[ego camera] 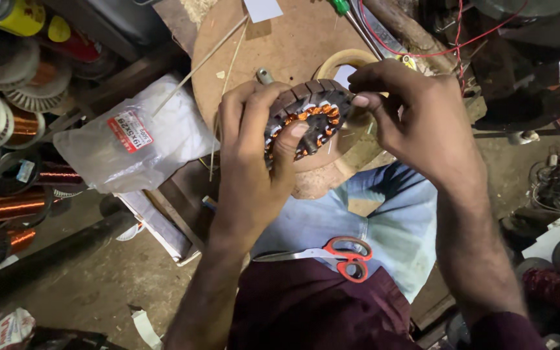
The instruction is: The person cuts small rectangular pieces of white paper with scissors and inserts them into the slots of a circular stator component with copper windings. The person repeats this process multiple times, placing the paper pieces between the windings.
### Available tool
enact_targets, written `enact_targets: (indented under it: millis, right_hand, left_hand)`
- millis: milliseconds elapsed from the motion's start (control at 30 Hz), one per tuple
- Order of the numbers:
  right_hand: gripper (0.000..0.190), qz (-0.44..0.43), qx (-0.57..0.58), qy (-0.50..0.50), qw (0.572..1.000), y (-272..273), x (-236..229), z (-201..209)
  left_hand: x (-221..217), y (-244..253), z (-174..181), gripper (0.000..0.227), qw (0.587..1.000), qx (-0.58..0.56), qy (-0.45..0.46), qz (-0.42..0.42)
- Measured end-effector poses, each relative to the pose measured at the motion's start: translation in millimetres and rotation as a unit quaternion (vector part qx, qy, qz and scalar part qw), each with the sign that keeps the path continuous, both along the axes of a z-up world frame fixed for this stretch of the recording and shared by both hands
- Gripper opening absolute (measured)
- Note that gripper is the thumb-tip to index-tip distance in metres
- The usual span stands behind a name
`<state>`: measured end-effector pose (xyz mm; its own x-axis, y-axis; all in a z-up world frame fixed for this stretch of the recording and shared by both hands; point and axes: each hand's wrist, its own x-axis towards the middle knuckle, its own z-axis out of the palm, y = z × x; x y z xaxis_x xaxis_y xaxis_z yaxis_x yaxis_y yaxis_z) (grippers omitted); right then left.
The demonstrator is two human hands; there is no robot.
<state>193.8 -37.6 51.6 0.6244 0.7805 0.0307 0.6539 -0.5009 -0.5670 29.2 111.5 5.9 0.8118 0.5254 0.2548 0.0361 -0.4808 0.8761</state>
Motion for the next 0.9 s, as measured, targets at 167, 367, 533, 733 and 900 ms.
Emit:
enact_targets:
  millis: [167, 367, 533, 733, 900]
  right_hand:
    - [0.030, 0.042, -0.003, -0.022, 0.999, -5, -2, 3]
    - [0.035, 0.018, -0.036, -0.122, 0.992, -3, 2, -12]
    - [0.033, -0.031, -0.057, -0.150, 0.987, 5, 9, -41]
    - [0.026, -0.021, 0.005, -0.155, 0.988, 5, 7, -40]
    - [0.011, -0.081, 0.153, -0.095, 0.980, -27, -9, -13]
  left_hand:
    - [-5, -6, -5, 0.053, 0.999, 0.032, -0.013, 0.020]
    - [-21, -16, -16, 0.057, 0.995, 0.037, -0.031, 0.084]
    - [-35, -30, -18, 0.041, 0.985, 0.028, -0.085, 0.148]
    - [-37, -45, -11, 0.035, 0.981, -0.009, -0.147, 0.122]
    - [-31, -62, 5, 0.029, 0.991, 0.006, -0.131, -0.001]
